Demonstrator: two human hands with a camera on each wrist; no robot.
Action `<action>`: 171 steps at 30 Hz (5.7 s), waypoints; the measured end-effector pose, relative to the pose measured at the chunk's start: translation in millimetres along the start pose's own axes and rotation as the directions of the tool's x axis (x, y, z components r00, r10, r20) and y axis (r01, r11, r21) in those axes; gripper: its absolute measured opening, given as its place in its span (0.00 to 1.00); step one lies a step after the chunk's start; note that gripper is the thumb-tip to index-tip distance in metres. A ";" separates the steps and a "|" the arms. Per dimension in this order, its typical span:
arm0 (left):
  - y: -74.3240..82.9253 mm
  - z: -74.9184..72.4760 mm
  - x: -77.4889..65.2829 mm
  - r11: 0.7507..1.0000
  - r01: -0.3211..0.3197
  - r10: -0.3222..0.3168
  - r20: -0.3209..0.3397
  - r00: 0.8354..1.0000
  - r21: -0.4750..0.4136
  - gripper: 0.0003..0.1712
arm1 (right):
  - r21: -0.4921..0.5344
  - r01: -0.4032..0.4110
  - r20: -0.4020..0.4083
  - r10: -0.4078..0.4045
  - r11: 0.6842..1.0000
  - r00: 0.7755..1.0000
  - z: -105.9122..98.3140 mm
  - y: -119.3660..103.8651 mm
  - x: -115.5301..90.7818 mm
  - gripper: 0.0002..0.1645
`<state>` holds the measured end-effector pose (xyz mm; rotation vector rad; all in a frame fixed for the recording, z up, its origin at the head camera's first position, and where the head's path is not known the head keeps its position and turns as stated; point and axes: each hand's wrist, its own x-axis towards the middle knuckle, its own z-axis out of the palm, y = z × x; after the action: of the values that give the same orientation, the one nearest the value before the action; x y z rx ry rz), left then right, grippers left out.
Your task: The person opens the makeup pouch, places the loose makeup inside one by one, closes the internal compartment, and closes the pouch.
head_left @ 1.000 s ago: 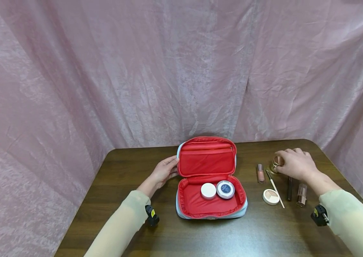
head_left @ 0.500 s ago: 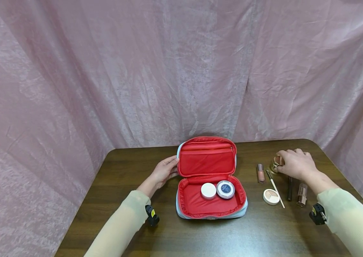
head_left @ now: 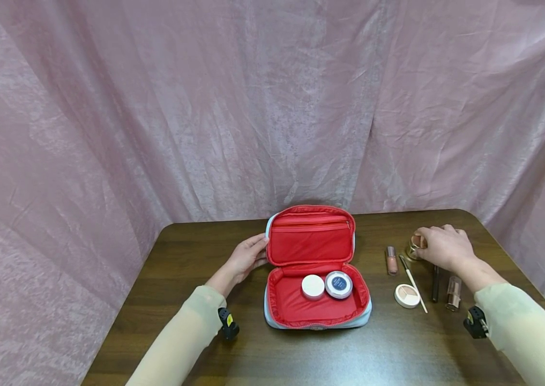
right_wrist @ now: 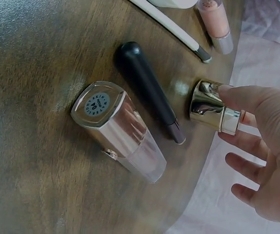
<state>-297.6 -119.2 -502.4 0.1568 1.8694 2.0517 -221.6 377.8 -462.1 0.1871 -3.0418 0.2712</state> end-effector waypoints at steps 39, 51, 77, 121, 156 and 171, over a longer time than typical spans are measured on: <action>-0.3 0.5 0.6 1.000 0.009 -0.009 -0.007 1.000 -0.004 0.23 | -0.016 0.016 -0.050 -0.017 1.000 0.999 -2.6 -2.0 -4.2 0.12; 0.7 0.5 -0.5 1.000 0.007 -0.007 -0.017 1.000 0.009 0.24 | -0.011 0.035 -0.096 -0.036 0.999 0.995 -15.4 -3.9 -4.4 0.14; 0.8 0.3 0.2 1.000 0.002 -0.002 -0.009 1.000 0.007 0.24 | -0.006 0.332 -0.255 -0.322 0.943 0.912 -48.1 -90.6 -7.7 0.23; 1.7 0.7 0.5 1.000 0.018 -0.018 -0.017 1.000 0.000 0.24 | 0.124 0.755 0.021 -0.762 0.644 0.647 -1.0 -176.3 -26.0 0.28; 1.9 0.7 0.3 1.000 0.021 -0.021 -0.013 1.000 0.010 0.25 | 0.136 0.741 0.090 -0.753 0.658 0.652 2.4 -180.7 -32.6 0.35; 2.8 1.4 -1.3 1.000 0.020 -0.020 -0.011 1.000 0.009 0.24 | 0.142 0.662 -0.019 -0.666 0.736 0.745 -39.5 -164.0 -23.8 0.33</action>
<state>-296.5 -118.5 -499.3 0.1289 1.8788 2.0352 -174.1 227.5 -397.5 1.2655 -2.7368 0.4147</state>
